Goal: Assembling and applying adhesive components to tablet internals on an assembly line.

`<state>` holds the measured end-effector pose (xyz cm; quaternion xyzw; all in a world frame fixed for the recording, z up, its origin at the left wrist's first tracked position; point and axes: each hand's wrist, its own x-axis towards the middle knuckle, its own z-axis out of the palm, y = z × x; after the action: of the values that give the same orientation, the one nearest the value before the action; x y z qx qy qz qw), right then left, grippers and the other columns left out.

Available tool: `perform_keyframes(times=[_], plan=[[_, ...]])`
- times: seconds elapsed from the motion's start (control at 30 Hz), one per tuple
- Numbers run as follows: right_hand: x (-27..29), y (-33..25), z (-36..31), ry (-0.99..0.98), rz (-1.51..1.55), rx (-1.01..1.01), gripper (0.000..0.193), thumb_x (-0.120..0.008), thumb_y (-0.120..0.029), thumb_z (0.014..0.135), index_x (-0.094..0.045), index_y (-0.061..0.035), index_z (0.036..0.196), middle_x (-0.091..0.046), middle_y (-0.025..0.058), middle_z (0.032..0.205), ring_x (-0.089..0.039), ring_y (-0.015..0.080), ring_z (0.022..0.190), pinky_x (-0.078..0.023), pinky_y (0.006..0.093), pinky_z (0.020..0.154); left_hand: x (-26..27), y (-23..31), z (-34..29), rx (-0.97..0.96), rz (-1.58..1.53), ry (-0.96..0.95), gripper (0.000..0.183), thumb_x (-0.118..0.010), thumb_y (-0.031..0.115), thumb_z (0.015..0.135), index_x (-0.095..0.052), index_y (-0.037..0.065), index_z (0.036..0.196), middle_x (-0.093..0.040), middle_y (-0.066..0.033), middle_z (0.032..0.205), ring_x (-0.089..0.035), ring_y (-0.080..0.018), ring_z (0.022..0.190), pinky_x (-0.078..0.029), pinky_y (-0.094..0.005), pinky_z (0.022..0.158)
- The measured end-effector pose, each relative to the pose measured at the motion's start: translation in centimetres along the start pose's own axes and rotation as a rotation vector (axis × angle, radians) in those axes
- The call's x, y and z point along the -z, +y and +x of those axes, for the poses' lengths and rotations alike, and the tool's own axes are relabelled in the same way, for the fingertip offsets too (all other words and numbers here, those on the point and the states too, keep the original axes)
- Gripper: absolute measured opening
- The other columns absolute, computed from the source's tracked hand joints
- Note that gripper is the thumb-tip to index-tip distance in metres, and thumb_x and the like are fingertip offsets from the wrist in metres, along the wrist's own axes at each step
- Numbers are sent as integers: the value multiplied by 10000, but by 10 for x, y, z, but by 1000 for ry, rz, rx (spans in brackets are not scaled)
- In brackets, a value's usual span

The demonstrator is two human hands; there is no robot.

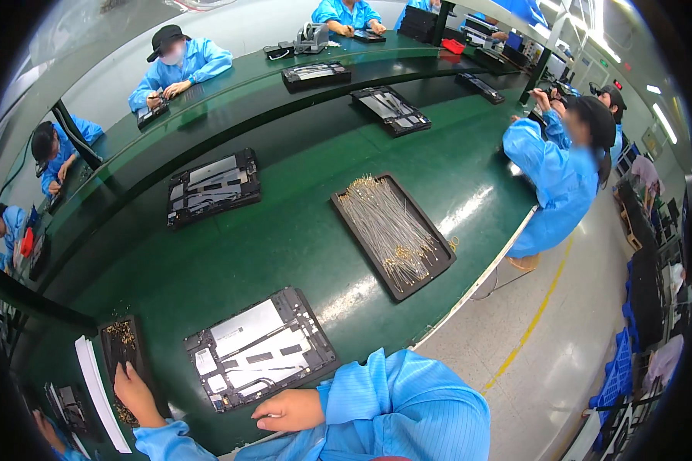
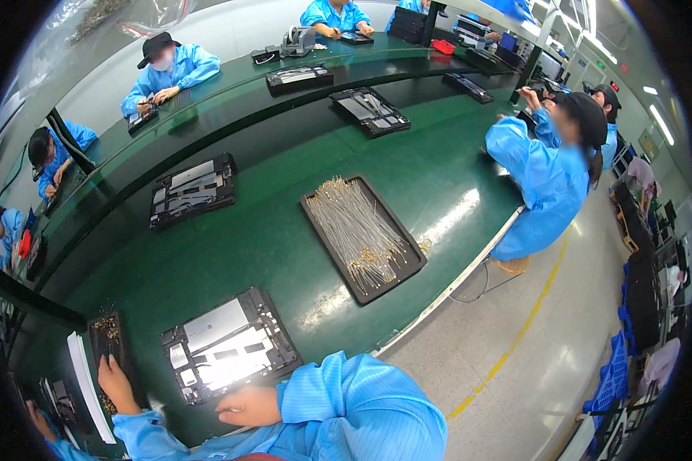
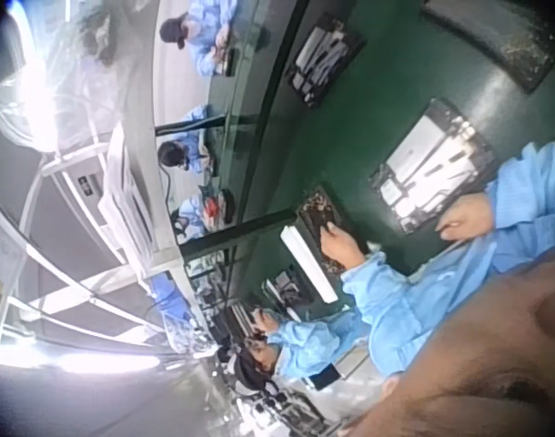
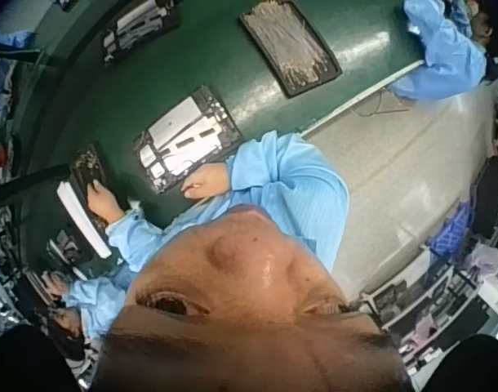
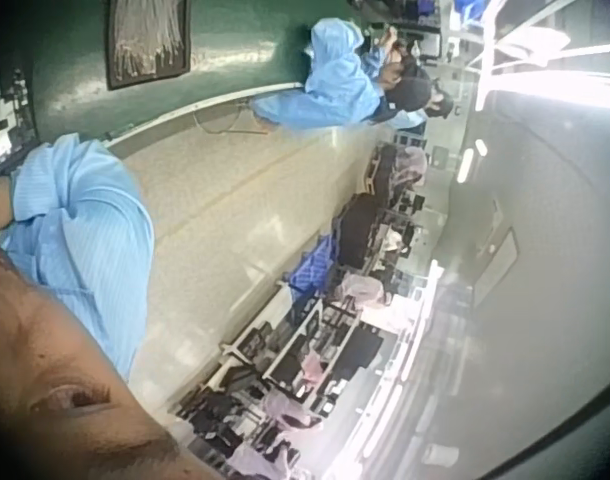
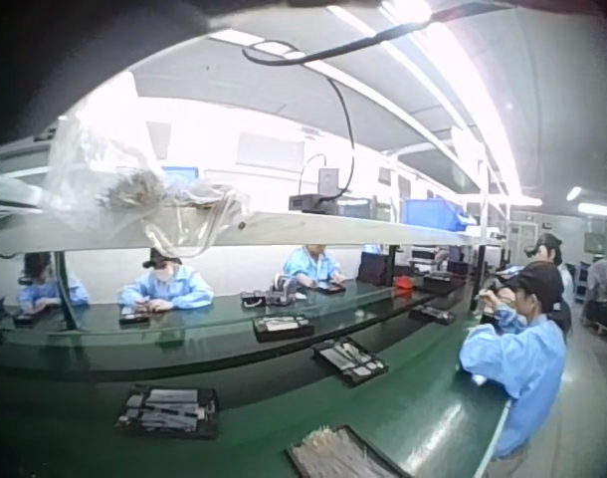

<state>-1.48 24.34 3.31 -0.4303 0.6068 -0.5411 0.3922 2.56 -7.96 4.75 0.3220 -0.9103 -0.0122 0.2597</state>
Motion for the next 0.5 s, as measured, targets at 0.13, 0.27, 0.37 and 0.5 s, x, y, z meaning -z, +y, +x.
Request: perform_keyframes(times=[0.13, 0.27, 0.37, 0.5], plan=[[1, 3, 3, 41, 7, -61, 375, -422, -314, 804, -489, -12, 1016, -528, 182, 957, -512, 302, 886, -399, 335, 777, -25, -41, -10, 114, -58, -135, 262, -472, 207, 784, -572, -28, 842, -560, -204, 802, -533, -340, 749, -408, -385, 665], [-2, 13, 6, 59, -25, -57, 369, -434, -323, 810, -482, -26, 1024, -541, 166, 939, -525, 272, 882, -406, 303, 771, -21, -36, -3, 126, -90, -137, 259, -476, 204, 781, -568, -35, 819, -559, -207, 783, -532, -345, 729, -405, -388, 648], [0, 10, 8, 77, -23, -58, 370, -437, -323, 808, -481, -27, 1027, -541, 162, 946, -523, 263, 889, -401, 300, 779, -26, -40, -2, 146, -43, -60, 252, -476, 200, 782, -563, -35, 802, -558, -210, 768, -529, -352, 712, -404, -387, 634], [2, 6, 9, 84, 5, -77, 372, -438, -322, 808, -486, -24, 1025, -541, 156, 952, -522, 252, 896, -397, 295, 786, -42, -57, -6, 51, -93, -46, 254, -460, 196, 794, -555, -39, 804, -552, -223, 770, -522, -365, 709, -403, -384, 630]])
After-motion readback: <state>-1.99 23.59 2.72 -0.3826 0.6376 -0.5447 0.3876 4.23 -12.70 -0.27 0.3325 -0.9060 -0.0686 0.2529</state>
